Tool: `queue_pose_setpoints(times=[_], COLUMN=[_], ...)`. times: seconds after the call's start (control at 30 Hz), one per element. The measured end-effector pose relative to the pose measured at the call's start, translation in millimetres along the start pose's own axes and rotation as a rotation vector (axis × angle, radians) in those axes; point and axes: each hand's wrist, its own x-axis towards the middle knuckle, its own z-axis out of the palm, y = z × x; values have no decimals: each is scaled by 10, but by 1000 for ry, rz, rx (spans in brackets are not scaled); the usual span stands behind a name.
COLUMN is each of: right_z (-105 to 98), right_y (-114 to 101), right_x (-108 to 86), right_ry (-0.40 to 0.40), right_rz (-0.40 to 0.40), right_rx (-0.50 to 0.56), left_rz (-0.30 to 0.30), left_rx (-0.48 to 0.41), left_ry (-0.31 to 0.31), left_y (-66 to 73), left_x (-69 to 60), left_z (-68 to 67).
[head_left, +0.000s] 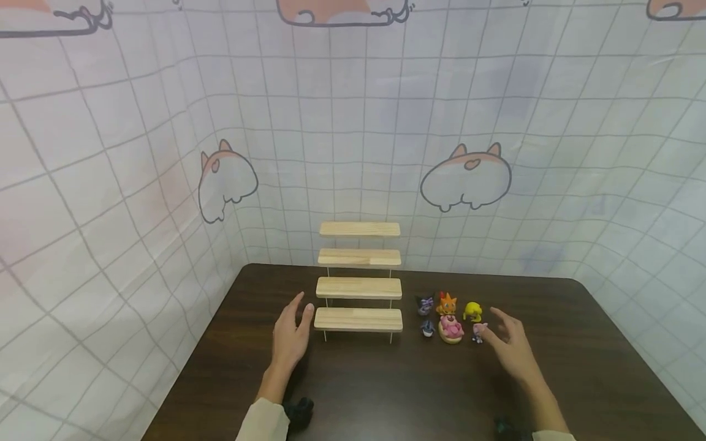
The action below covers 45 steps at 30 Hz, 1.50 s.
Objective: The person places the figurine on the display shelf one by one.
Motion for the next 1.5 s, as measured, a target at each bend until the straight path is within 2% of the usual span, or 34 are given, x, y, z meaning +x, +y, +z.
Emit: queue_pose_setpoints(times=[0.13, 0.3, 0.43, 0.53, 0.9, 1.07, 1.5], right_z=[29, 47, 59, 62, 95, 104, 156], right_y=[67, 155, 227, 267, 277, 246, 241], right_x=[21, 56, 88, 97, 109, 96, 125], right_ry=[-19, -18, -8, -15, -47, -39, -23], right_rz=[84, 159, 193, 208, 219, 212, 229], right_rx=[94, 201, 204, 206, 199, 218, 166], left_rz=[-81, -212, -295, -325, -376, -370, -351], left_rx=[-156, -379, -543, -607, -693, -706, -723], left_ry=[20, -27, -68, -82, -131, -139, -157], left_y=[-36, -86, -108, -110, -175, -193, -211], left_x=[30, 51, 41, 27, 43, 36, 20], left_z=[76, 160, 191, 190, 171, 178, 158])
